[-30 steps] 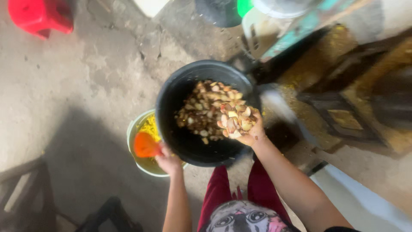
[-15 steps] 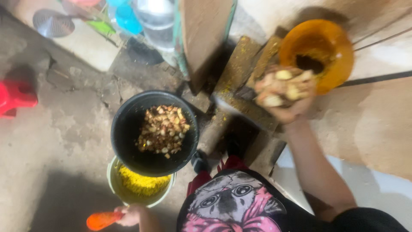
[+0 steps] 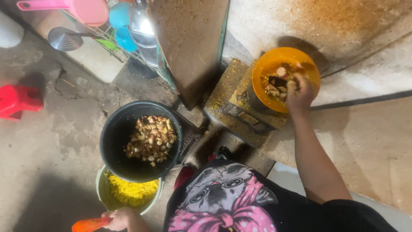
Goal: The person feeds chunks of cassava into a manual grinder using a red scoop and their hands. They then collect the ground yellow pulp from the grinder's output container and transfer it into a larger bucket.
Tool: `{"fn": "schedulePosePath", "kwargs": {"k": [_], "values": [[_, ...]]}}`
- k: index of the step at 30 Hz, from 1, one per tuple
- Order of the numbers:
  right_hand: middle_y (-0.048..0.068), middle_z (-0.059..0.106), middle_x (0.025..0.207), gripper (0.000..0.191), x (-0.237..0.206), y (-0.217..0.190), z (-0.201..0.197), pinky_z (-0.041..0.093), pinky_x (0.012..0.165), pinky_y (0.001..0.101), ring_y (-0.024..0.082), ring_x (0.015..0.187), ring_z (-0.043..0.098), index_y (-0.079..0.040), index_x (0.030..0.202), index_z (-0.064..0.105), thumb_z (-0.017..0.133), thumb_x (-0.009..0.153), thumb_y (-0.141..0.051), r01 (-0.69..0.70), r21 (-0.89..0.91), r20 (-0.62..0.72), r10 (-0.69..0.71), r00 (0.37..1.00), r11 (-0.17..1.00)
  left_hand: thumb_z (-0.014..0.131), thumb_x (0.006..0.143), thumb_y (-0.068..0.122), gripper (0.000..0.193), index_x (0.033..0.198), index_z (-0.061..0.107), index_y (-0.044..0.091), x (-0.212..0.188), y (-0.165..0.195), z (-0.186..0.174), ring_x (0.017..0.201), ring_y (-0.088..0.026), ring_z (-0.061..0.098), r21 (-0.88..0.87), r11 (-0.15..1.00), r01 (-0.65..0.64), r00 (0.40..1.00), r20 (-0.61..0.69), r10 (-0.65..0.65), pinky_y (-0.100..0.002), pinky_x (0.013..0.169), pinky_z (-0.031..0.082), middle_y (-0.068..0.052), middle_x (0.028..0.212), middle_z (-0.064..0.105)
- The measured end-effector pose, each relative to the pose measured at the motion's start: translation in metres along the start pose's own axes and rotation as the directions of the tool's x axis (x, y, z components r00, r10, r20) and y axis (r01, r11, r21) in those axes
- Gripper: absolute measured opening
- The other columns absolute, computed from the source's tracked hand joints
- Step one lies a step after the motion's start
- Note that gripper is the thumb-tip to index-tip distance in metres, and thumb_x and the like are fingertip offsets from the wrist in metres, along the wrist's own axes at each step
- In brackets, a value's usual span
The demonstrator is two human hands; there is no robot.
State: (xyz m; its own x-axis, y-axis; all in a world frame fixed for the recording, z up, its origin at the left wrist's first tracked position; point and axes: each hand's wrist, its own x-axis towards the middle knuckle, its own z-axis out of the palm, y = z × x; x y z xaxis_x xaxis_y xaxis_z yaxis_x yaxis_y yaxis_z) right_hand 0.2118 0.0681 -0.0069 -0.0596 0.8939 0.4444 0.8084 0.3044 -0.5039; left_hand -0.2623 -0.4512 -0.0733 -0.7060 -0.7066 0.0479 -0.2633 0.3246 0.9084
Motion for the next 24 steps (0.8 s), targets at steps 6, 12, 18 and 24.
{"fn": "schedulePosePath", "kwargs": {"k": [6,12,18,24], "values": [[0.018,0.060,0.141,0.040,0.009,0.016,0.003,0.046,0.106,0.0426,0.032,0.125,0.060,-0.009,0.139,0.060,0.050,0.105,-0.027,-0.346,0.239,0.075,0.338,0.938,0.907,0.056,0.103,0.022,0.034,0.127,0.068,0.001,-0.014,-0.019,-0.015,0.095,-0.027,0.075,-0.064,0.996,0.057,0.997,0.064,-0.053,-0.034,0.088,0.059,-0.016,0.109,0.077],[0.020,0.059,0.142,0.045,0.025,0.019,0.000,0.041,0.109,0.0442,0.035,0.131,0.055,-0.009,0.142,0.060,0.052,0.106,-0.034,-0.328,0.108,0.230,0.297,0.927,0.939,0.053,0.107,0.028,0.036,0.133,0.062,0.006,-0.040,-0.019,-0.018,0.100,-0.022,0.074,0.143,0.939,0.312,0.943,0.071,-0.324,-0.030,0.092,0.061,-0.012,0.117,0.075],[0.025,0.065,0.136,0.065,0.042,-0.005,-0.027,0.049,0.110,0.0462,0.036,0.129,0.062,-0.004,0.145,0.058,0.060,0.099,-0.050,-0.227,-0.077,0.392,0.239,0.888,0.971,0.054,0.100,0.022,0.040,0.139,0.055,0.018,-0.061,-0.008,0.000,0.107,-0.020,0.073,0.003,0.940,0.340,0.937,0.083,-0.339,-0.035,0.091,0.059,-0.005,0.124,0.070],[0.024,0.049,0.150,0.123,0.050,-0.040,-0.039,0.040,0.113,0.0514,0.041,0.139,0.048,-0.012,0.160,0.033,0.077,0.065,-0.078,-0.292,-0.264,0.572,0.393,0.720,0.919,0.054,0.105,0.032,0.037,0.138,0.055,0.016,-0.059,-0.009,0.015,0.115,-0.020,0.071,0.016,0.902,0.430,0.894,0.129,-0.429,-0.036,0.097,0.058,-0.005,0.128,0.069]]}}
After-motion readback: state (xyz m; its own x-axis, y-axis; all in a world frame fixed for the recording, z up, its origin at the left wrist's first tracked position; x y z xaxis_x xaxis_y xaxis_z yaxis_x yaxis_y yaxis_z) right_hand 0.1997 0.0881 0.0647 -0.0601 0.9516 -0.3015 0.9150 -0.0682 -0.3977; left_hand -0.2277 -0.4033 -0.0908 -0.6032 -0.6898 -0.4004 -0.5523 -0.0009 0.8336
